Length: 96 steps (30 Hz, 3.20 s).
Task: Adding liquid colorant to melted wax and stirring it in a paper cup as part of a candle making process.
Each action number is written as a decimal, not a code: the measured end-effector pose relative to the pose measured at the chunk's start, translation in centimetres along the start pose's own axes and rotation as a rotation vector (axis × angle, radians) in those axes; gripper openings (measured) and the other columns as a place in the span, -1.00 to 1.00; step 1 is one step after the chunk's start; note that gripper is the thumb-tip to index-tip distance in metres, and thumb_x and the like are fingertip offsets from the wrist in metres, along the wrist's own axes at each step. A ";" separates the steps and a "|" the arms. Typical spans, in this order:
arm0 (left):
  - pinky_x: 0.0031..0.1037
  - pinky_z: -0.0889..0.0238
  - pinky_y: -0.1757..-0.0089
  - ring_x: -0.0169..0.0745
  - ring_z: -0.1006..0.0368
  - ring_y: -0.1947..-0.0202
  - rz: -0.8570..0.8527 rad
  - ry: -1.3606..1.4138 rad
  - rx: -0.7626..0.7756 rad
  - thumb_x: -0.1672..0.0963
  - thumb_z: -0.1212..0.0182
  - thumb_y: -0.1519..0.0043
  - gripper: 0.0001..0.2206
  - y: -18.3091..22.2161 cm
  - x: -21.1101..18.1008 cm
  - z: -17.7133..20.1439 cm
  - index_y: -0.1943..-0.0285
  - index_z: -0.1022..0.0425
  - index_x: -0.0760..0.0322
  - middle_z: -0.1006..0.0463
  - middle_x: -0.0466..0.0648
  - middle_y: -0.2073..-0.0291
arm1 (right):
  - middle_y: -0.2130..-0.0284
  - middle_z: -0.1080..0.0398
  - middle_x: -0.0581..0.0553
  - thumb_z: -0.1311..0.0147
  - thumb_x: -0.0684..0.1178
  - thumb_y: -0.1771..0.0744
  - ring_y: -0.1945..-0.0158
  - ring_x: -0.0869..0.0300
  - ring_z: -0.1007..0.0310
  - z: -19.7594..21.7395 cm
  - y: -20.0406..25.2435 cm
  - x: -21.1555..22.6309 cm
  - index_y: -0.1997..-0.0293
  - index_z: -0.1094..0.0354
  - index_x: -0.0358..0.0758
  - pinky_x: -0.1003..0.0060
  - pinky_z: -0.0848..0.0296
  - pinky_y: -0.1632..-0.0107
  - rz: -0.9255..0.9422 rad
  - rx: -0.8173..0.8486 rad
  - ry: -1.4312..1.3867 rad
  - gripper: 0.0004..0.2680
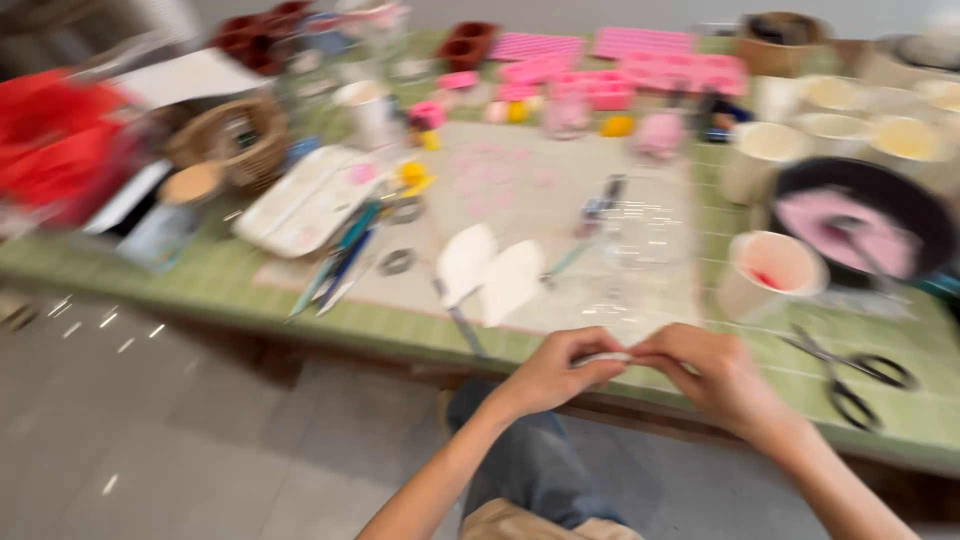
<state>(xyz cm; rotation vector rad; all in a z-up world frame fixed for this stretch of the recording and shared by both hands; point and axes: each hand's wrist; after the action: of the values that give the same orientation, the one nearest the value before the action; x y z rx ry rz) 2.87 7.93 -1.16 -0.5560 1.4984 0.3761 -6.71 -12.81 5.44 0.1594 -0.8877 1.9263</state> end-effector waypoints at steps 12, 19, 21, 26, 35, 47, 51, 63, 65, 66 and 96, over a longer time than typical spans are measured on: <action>-0.57 -0.17 0.33 -0.50 -0.28 0.40 -0.070 0.026 -0.112 0.05 -0.09 -0.46 -0.75 5.4 -0.2 4.2 -0.03 -0.56 0.33 -0.40 -0.22 0.45 | 0.35 -0.57 -0.06 -0.25 -0.12 -0.23 0.36 0.13 -0.59 -5.0 -4.8 2.9 0.27 -0.55 -0.23 0.28 -0.49 0.30 -0.065 0.038 0.117 -0.91; -0.56 -0.13 0.33 -0.49 -0.21 0.43 -0.092 0.093 -0.100 0.05 -0.09 -0.47 -0.75 6.7 0.3 5.1 -0.02 -0.54 0.36 -0.33 -0.23 0.49 | 0.38 -0.58 -0.06 -0.24 -0.14 -0.22 0.37 0.17 -0.61 -6.2 -5.3 3.0 0.28 -0.54 -0.25 0.32 -0.51 0.33 -0.059 0.054 0.026 -0.91; -0.56 -0.12 0.34 -0.50 -0.20 0.43 -0.102 0.117 -0.084 0.06 -0.09 -0.48 -0.75 6.7 0.2 5.0 -0.02 -0.54 0.36 -0.32 -0.23 0.49 | 0.38 -0.59 -0.05 -0.24 -0.15 -0.22 0.38 0.19 -0.61 -6.2 -5.2 2.9 0.28 -0.54 -0.26 0.34 -0.51 0.34 -0.068 0.047 -0.006 -0.91; -0.59 -0.08 0.35 -0.52 -0.21 0.43 -0.116 0.146 -0.052 0.08 -0.10 -0.47 -0.78 6.3 -0.1 4.5 -0.03 -0.54 0.35 -0.33 -0.24 0.49 | 0.39 -0.62 -0.02 -0.25 -0.15 -0.22 0.37 0.25 -0.55 -6.6 -3.8 1.1 0.27 -0.56 -0.27 0.38 -0.52 0.37 -0.151 0.019 -0.095 -0.90; -0.61 -0.03 0.38 -0.55 -0.20 0.45 -0.047 0.146 -0.035 0.09 -0.10 -0.47 -0.80 4.9 -1.1 3.1 -0.02 -0.53 0.33 -0.34 -0.24 0.50 | 0.41 -0.56 -0.02 -0.25 -0.17 -0.24 0.40 0.31 -0.57 -6.7 -1.3 -1.6 0.29 -0.59 -0.31 0.39 -0.51 0.27 -0.283 -0.054 -0.238 -0.92; -0.45 -0.41 0.32 -0.19 -0.55 0.39 -0.247 -0.449 -0.289 0.18 -0.38 -0.14 -0.84 0.6 -1.8 -0.7 0.16 -0.55 0.31 -0.60 0.00 0.38 | 0.45 -0.54 -0.03 -0.28 -0.18 -0.27 0.40 0.35 -0.54 -4.3 2.6 -2.6 0.30 -0.56 -0.36 0.42 -0.52 0.30 -0.443 -0.197 -0.407 -0.94; -0.40 -0.39 0.29 -0.03 -0.56 0.36 -0.338 -0.566 -0.260 0.18 -0.44 -0.06 -0.82 -2.1 0.6 -1.9 0.23 -0.54 0.27 -0.60 -0.01 0.40 | 0.47 -0.52 -0.02 -0.28 -0.15 -0.32 0.40 0.39 -0.44 -1.8 3.8 -2.0 0.27 -0.54 -0.37 0.44 -0.45 0.31 -0.550 -0.164 -0.481 -0.92; -0.33 -0.35 0.31 -0.05 -0.51 0.38 -0.542 -0.789 -0.245 0.19 -0.45 0.06 -0.74 -7.1 0.9 -6.7 0.19 -0.58 0.19 -0.60 -0.07 0.32 | 0.37 -0.54 0.01 -0.23 -0.08 -0.35 0.42 0.38 -0.46 1.9 8.9 -3.7 0.15 -0.51 -0.33 0.46 -0.46 0.33 -0.784 -0.254 -0.742 -0.87; -0.34 -0.35 0.33 -0.06 -0.51 0.39 -0.552 -0.801 -0.231 0.19 -0.45 0.07 -0.74 -7.9 1.2 -7.3 0.20 -0.58 0.17 -0.61 -0.09 0.32 | 0.36 -0.55 0.00 -0.23 -0.08 -0.35 0.43 0.38 -0.46 2.8 9.5 -3.7 0.13 -0.52 -0.33 0.47 -0.44 0.34 -0.766 -0.261 -0.739 -0.87; -0.38 -0.33 0.41 -0.12 -0.51 0.45 -0.450 -0.783 -0.214 0.18 -0.47 0.06 -0.76 -8.2 1.6 -7.6 0.22 -0.61 0.16 -0.61 -0.12 0.38 | 0.39 -0.54 -0.01 -0.23 -0.07 -0.35 0.44 0.37 -0.46 3.4 9.8 -3.7 0.14 -0.53 -0.33 0.47 -0.44 0.35 -0.764 -0.252 -0.650 -0.87; -0.45 -0.37 -0.02 -0.30 -0.50 0.11 -0.213 0.350 0.298 0.18 -0.27 -0.33 -0.84 -15.3 -3.2 -20.3 -0.03 -0.55 0.39 -0.57 -0.07 0.19 | 0.06 -0.59 -0.19 -0.06 -0.20 -0.37 0.30 0.26 -0.59 15.2 18.8 -8.2 -0.16 -0.44 -0.36 0.39 -0.55 0.26 -0.782 -0.722 -0.579 -0.76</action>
<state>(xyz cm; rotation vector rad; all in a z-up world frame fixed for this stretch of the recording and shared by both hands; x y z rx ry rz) -5.51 -15.67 4.03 -0.5545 1.7701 -0.1181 -21.62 -33.43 3.03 0.5501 -1.5602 0.7622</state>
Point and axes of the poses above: each hand's wrist, its own y-axis away from the middle knuckle, its own z-axis out of the back of the hand, x = y × z
